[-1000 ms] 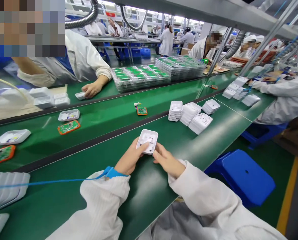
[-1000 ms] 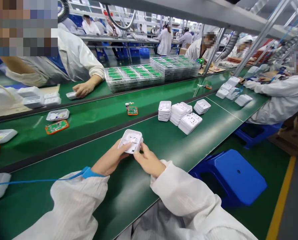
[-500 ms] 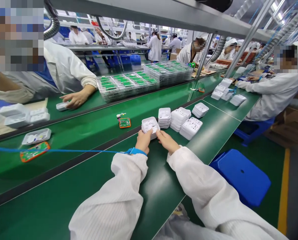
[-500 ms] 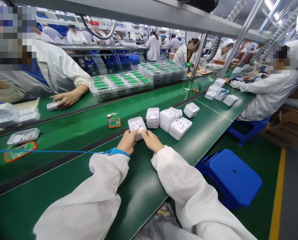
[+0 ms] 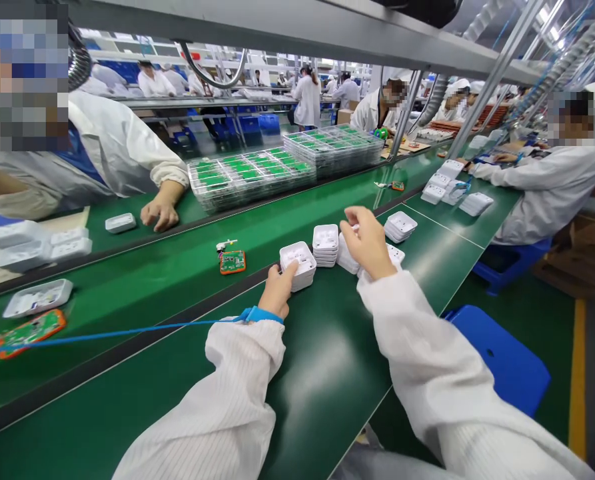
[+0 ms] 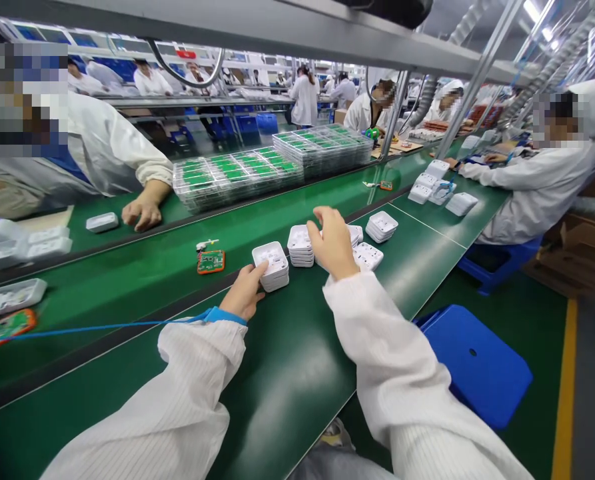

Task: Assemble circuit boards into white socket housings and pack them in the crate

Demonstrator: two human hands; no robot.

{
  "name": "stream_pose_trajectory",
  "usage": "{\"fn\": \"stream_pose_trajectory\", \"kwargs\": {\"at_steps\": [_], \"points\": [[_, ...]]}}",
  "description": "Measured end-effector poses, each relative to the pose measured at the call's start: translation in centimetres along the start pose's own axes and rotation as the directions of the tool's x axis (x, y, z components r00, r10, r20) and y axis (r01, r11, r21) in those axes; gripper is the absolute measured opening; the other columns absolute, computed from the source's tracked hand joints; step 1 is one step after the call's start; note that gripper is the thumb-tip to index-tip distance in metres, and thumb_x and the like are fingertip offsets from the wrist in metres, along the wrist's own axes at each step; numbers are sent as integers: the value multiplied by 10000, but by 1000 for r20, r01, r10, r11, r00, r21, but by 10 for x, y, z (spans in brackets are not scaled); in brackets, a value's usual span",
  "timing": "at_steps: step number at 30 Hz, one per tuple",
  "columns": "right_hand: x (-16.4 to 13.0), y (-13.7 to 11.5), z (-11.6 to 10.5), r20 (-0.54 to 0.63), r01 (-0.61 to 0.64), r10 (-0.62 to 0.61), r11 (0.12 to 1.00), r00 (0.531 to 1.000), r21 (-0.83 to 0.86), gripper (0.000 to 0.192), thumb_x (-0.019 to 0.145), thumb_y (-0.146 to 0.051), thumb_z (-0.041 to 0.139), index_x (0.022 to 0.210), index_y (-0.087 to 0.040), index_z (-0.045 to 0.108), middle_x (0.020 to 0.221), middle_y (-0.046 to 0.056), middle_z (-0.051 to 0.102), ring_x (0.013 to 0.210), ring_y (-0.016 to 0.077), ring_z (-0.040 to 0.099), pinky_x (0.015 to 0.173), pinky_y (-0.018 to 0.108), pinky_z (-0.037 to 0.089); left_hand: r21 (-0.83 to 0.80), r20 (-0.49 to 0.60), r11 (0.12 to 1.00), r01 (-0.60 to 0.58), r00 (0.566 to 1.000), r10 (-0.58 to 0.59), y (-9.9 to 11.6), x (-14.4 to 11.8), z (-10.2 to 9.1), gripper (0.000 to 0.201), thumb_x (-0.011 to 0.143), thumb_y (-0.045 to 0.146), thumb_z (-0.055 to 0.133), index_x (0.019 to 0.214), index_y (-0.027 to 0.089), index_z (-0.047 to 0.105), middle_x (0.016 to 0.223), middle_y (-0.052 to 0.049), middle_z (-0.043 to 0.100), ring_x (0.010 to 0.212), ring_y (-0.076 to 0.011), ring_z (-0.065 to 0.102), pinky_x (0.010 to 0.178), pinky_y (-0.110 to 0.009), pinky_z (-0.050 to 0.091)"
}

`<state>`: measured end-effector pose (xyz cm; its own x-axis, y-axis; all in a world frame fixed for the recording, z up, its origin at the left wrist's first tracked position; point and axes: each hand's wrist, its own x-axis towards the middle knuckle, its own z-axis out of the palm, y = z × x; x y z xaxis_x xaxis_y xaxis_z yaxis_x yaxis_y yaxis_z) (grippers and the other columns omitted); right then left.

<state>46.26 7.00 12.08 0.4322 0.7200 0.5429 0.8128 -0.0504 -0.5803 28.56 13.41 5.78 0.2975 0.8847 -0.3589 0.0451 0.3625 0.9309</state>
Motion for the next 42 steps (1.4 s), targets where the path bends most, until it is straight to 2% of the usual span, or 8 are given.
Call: {"fn": "stream_pose_trajectory", "kwargs": {"at_steps": [6, 12, 16, 20, 27, 31, 38, 42], "points": [[-46, 10, 35, 136, -172, 172, 985, 976, -11, 489, 909, -400, 420, 1299, -104, 424, 1278, 181, 521, 1182, 288, 480, 989, 430, 371, 26, 9, 997, 71, 997, -71, 7, -1, 5, 534, 722, 465, 644, 1170, 237, 464, 1204, -99, 579, 1046, -247, 574, 872, -413, 423], [-23, 12, 45, 197, -216, 251, 959, 948, -182, 478, 939, -406, 357, 1309, -110, 419, 1145, 183, 614, 1044, 329, 581, 896, 458, 420, 30, 26, 997, 75, 997, -76, 5, 4, 14, 462, 745, 395, 615, 1155, 242, 466, 1235, -88, 559, 1052, -238, 566, 914, -457, 390], [-14, 12, 39, 227, -174, 261, 923, 938, -342, 386, 903, -241, 392, 1259, -113, 470, 967, 173, 662, 920, 333, 617, 825, 447, 433, 14, 33, 996, 86, 996, -87, 7, 8, 15, 448, 767, 381, 598, 1166, 231, 458, 1237, -98, 557, 1050, -242, 567, 927, -477, 388], [-9, 14, 36, 267, -91, 213, 909, 940, -406, 335, 867, -143, 403, 1171, -134, 544, 977, 155, 653, 934, 299, 607, 812, 396, 432, -3, 36, 995, 101, 994, -100, 9, 9, 18, 404, 786, 346, 583, 1152, 221, 467, 1191, -90, 584, 1010, -224, 589, 935, -472, 401], [-16, 23, -23, 77, -63, 94, 938, 993, -340, 318, 902, -297, 442, 1157, -164, 577, 973, 88, 656, 867, 228, 599, 779, 339, 427, -40, 11, 990, 133, 991, -133, 14, 15, 23, 295, 839, 311, 532, 1111, 209, 480, 1210, -93, 573, 1015, -216, 591, 996, -524, 370], [-32, 29, -56, 72, -53, 79, 948, 994, -313, 285, 873, -294, 489, 1107, -182, 608, 939, 47, 670, 773, 190, 601, 738, 316, 426, -38, 0, 987, 154, 988, -154, 17, 26, 21, 295, 839, 317, 537, 1110, 211, 486, 1183, -89, 579, 1022, -229, 588, 981, -534, 391], [-64, 53, -78, 65, -104, 135, 932, 989, -348, 280, 872, -297, 488, 1097, -185, 612, 959, 61, 664, 812, 204, 613, 760, 331, 449, 13, 16, 984, 176, 984, -176, 20, 33, 19, 342, 812, 290, 577, 1134, 215, 489, 1147, -95, 590, 1011, -251, 597, 945, -554, 421], [-77, 79, -84, 105, -95, 143, 924, 984, -370, 410, 852, -371, 523, 1196, -149, 554, 1084, 117, 632, 982, 266, 581, 852, 398, 448, 21, 49, 986, 163, 985, -164, 18, 29, 28, 333, 821, 289, 568, 1138, 221, 493, 1204, -96, 579, 1077, -262, 572, 967, -558, 404]]}}
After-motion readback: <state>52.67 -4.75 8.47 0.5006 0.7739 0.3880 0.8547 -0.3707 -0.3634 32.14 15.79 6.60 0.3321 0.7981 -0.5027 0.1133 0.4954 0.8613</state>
